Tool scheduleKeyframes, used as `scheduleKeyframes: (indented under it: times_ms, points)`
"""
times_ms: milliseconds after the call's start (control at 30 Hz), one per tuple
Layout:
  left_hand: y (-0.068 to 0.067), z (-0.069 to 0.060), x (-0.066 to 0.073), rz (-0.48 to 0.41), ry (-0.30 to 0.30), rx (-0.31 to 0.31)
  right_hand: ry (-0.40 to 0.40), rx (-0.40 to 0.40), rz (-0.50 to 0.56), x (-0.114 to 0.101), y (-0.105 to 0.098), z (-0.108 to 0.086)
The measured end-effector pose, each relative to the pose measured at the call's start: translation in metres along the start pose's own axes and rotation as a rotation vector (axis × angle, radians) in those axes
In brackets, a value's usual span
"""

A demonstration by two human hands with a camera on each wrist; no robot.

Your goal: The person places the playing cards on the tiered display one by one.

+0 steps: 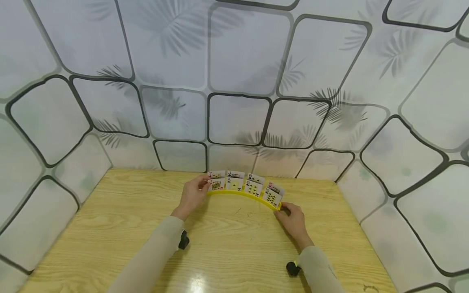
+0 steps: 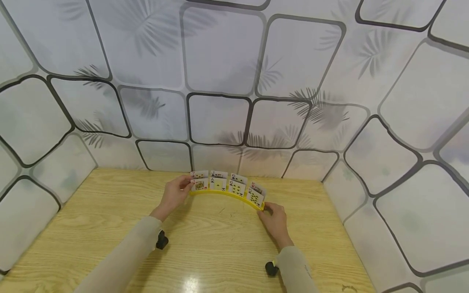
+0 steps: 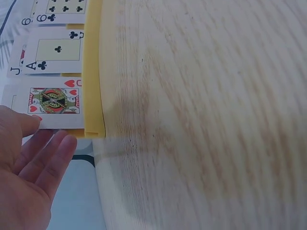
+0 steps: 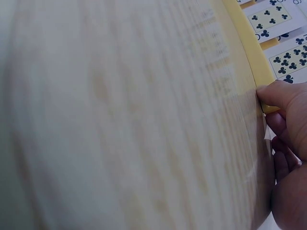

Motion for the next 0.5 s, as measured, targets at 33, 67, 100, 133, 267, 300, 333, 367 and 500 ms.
scheduleKeyframes:
  times_ms: [33, 67, 100, 133, 267, 300, 333, 367, 500]
  points:
    - [-0.001, -0.001, 0.0, 0.003, 0.008, 0.005, -0.003, 0.0, -0.003, -0.001, 0.0, 0.0]
    - [-0.002, -0.001, 0.001, 0.005, 0.015, 0.01, -0.004, -0.003, -0.007, -0.001, 0.001, 0.0]
    - [-0.003, -0.002, 0.001, 0.001, 0.024, 0.015, 0.001, -0.009, -0.004, -0.001, 0.001, -0.001]
    - [-0.004, -0.004, 0.001, -0.003, 0.027, 0.016, 0.002, -0.014, -0.003, -0.001, 0.001, -0.001]
    - [-0.008, -0.009, -0.002, -0.019, 0.034, 0.013, 0.032, -0.046, 0.019, 0.0, -0.002, -0.003]
    - [-0.009, -0.011, -0.002, -0.022, 0.037, 0.011, 0.043, -0.057, 0.036, 0.0, -0.004, -0.003]
    - [-0.011, -0.012, -0.004, -0.018, 0.036, 0.005, 0.049, -0.068, 0.042, 0.001, -0.006, -0.003]
    - [-0.013, -0.013, -0.005, -0.009, 0.037, 0.001, 0.062, -0.081, 0.046, 0.002, -0.009, -0.002]
    - [-0.025, -0.014, -0.011, 0.021, 0.039, -0.003, 0.057, -0.097, 0.006, -0.001, -0.03, 0.0]
Point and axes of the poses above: each hand's wrist, its own z-axis towards the middle knuckle, its own y-axis out of the palm, x = y × z, the point moved 8 cm from there along z, towards the middle knuckle, and after that the axes turned 1 degree about -z, right-handed, at the moved point
